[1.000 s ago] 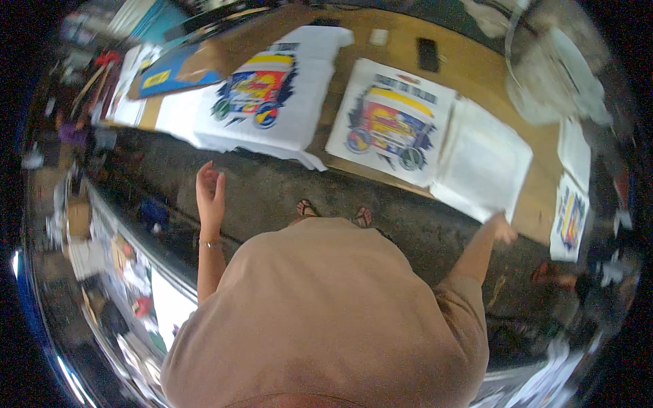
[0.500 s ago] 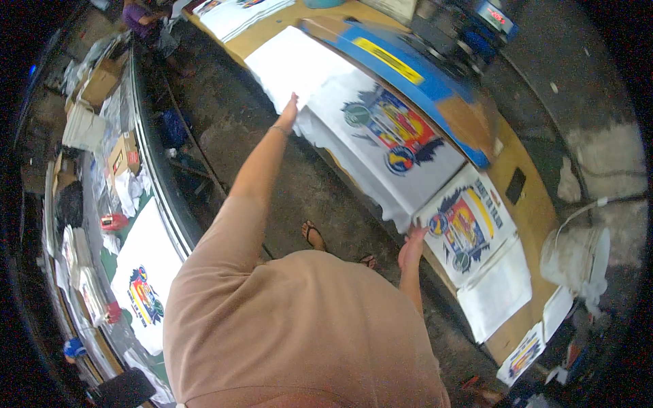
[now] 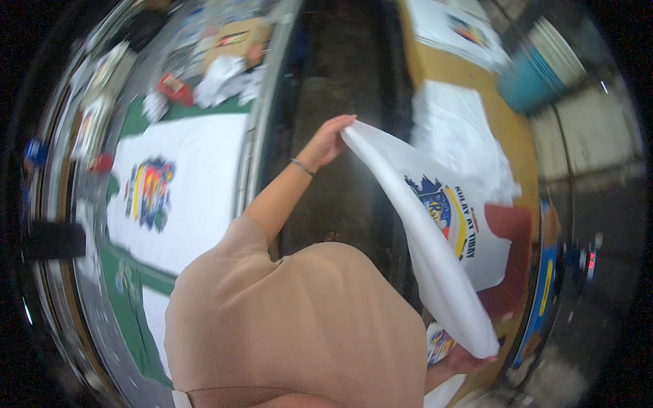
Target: Operating a heat press machine to apply graphics to white t-shirts in a production environment.
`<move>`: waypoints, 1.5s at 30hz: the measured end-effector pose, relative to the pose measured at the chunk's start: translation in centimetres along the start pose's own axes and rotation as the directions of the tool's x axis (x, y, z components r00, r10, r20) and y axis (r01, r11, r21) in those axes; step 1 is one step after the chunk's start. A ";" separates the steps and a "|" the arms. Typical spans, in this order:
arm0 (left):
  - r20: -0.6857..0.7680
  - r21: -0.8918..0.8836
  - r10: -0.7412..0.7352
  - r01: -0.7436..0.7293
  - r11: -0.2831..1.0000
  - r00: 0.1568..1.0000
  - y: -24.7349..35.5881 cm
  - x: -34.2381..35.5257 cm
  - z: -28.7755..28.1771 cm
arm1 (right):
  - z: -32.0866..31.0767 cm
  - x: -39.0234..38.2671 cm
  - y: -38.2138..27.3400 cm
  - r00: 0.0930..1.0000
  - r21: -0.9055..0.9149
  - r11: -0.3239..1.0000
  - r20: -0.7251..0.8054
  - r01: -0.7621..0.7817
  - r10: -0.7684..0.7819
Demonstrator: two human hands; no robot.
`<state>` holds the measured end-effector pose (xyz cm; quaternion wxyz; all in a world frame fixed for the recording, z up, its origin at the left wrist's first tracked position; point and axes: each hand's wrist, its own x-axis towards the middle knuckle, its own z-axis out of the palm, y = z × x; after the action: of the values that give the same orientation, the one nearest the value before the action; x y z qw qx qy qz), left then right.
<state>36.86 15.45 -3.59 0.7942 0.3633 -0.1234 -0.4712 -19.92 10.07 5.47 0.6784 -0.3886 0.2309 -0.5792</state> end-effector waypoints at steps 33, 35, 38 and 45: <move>-0.341 0.911 0.643 -0.073 0.405 -0.686 33.5 -62.1 -13.1 | 93.8 -13.4 47.5 -0.337 -0.368 0.763 0.918 -0.531 0.208; -0.118 0.975 0.628 0.032 0.222 -0.769 36.7 -62.5 -11.5 | 95.8 -13.6 45.8 -0.165 -0.228 0.752 0.973 -0.619 0.159; -0.046 0.999 0.746 -0.017 0.046 -0.664 38.2 -62.6 -8.9 | 96.6 -12.9 44.5 -0.106 -0.135 0.721 0.991 -0.680 0.086; -0.177 0.975 0.662 -0.040 0.217 -0.729 30.4 -59.0 -8.8 | 90.1 -11.5 48.4 -0.164 -0.315 0.722 0.948 -0.616 0.273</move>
<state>30.69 77.84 19.91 0.5246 0.5468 0.2205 0.6142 75.69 45.90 18.72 0.8389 -0.4717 -0.2504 0.1048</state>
